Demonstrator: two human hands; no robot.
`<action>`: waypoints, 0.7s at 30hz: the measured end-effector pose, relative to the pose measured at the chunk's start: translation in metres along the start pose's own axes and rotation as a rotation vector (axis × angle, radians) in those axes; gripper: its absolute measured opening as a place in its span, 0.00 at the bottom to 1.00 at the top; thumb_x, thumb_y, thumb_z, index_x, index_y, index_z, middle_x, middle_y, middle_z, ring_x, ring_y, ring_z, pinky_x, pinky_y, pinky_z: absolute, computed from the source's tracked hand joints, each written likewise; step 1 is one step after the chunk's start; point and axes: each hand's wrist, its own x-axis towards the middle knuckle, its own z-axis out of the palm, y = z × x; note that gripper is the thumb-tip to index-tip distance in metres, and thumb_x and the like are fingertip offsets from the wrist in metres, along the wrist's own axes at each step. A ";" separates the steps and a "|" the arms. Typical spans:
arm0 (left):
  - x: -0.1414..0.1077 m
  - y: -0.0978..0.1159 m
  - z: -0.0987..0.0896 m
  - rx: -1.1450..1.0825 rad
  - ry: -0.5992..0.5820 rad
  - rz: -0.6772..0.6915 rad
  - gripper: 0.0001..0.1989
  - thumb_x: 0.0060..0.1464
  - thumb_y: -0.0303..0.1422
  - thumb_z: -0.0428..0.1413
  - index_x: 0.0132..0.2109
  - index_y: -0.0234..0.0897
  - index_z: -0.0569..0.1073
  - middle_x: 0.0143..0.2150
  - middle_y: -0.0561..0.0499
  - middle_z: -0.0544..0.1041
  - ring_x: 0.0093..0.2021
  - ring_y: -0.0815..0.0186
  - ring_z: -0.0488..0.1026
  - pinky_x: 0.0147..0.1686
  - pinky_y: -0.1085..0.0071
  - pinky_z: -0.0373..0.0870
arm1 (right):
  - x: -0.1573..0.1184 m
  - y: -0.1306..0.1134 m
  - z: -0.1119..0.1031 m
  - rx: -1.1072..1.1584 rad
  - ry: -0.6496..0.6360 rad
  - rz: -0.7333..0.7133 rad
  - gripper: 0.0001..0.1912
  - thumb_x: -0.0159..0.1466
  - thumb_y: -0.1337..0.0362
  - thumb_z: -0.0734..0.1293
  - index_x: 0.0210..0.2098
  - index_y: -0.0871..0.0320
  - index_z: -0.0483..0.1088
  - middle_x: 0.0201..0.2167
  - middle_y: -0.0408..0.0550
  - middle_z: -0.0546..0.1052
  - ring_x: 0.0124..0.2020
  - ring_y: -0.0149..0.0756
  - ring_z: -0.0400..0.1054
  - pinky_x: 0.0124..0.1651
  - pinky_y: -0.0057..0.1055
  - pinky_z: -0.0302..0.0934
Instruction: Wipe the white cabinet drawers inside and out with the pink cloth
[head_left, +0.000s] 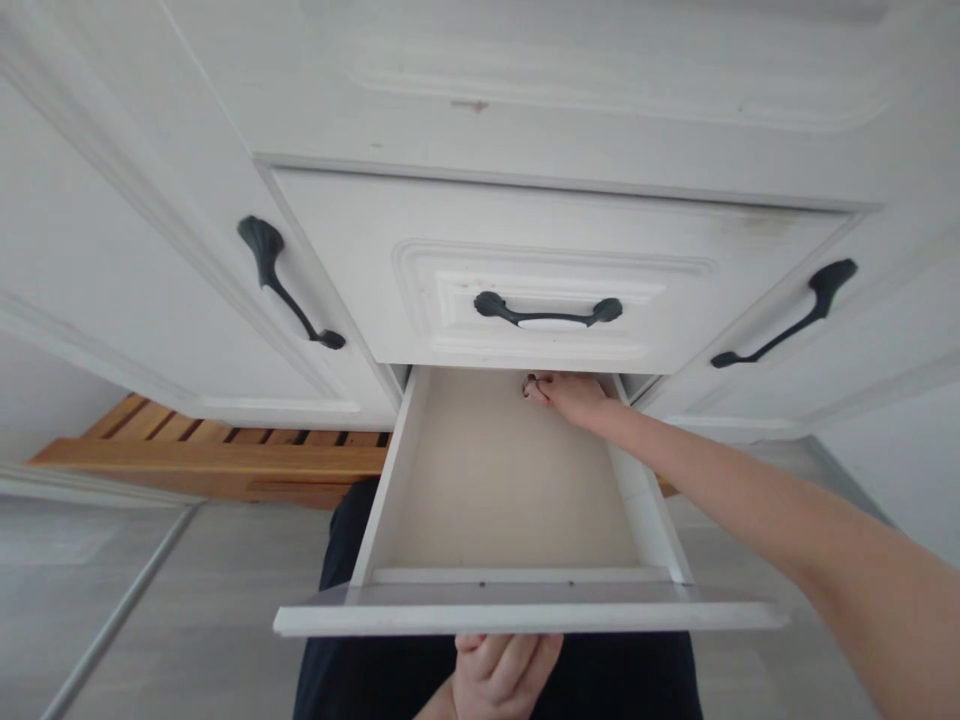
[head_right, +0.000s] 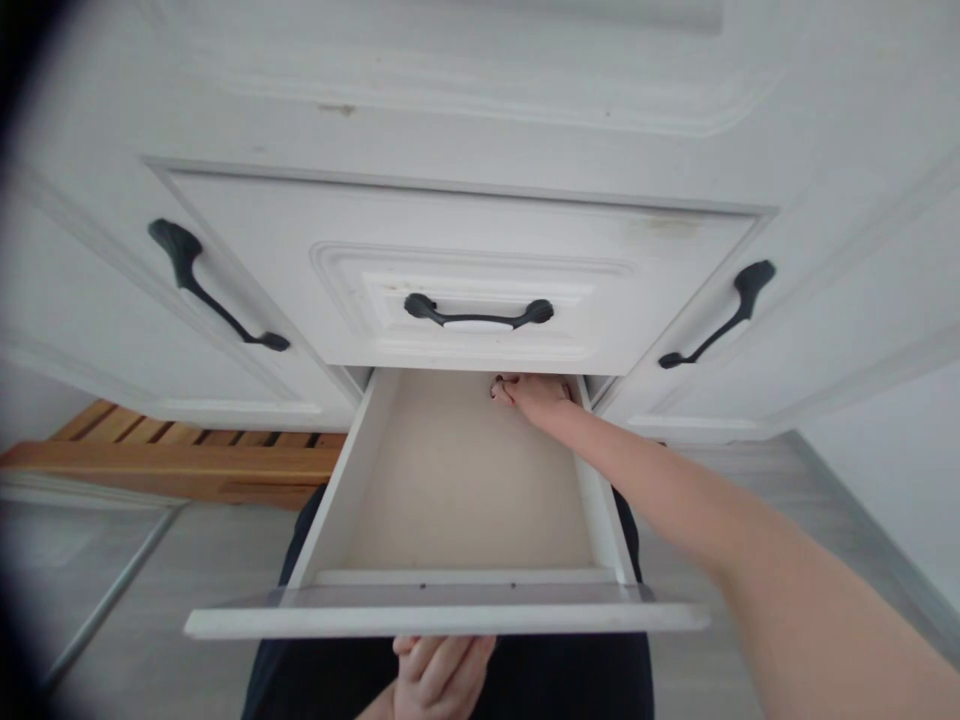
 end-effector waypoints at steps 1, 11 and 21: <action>-0.003 0.000 0.000 -0.017 -0.004 0.001 0.13 0.60 0.26 0.55 0.41 0.48 0.82 0.30 0.59 0.80 0.33 0.73 0.71 0.59 0.72 0.58 | -0.006 0.000 0.004 -0.021 -0.052 -0.009 0.12 0.66 0.59 0.65 0.44 0.60 0.73 0.43 0.53 0.77 0.42 0.40 0.70 0.47 0.39 0.61; -0.010 0.001 0.002 0.022 -0.029 0.042 0.14 0.60 0.28 0.54 0.44 0.50 0.82 0.40 0.59 0.82 0.39 0.71 0.74 0.57 0.68 0.60 | -0.125 -0.036 0.046 -0.105 -0.539 -0.323 0.08 0.55 0.71 0.67 0.33 0.53 0.69 0.34 0.44 0.77 0.33 0.38 0.71 0.33 0.30 0.51; -0.012 -0.001 0.002 0.045 -0.065 0.067 0.13 0.60 0.30 0.55 0.45 0.53 0.81 0.42 0.60 0.82 0.42 0.72 0.76 0.64 0.67 0.54 | -0.067 -0.111 0.027 0.519 -0.225 -0.359 0.09 0.55 0.67 0.68 0.32 0.54 0.63 0.29 0.38 0.70 0.29 0.31 0.62 0.32 0.27 0.52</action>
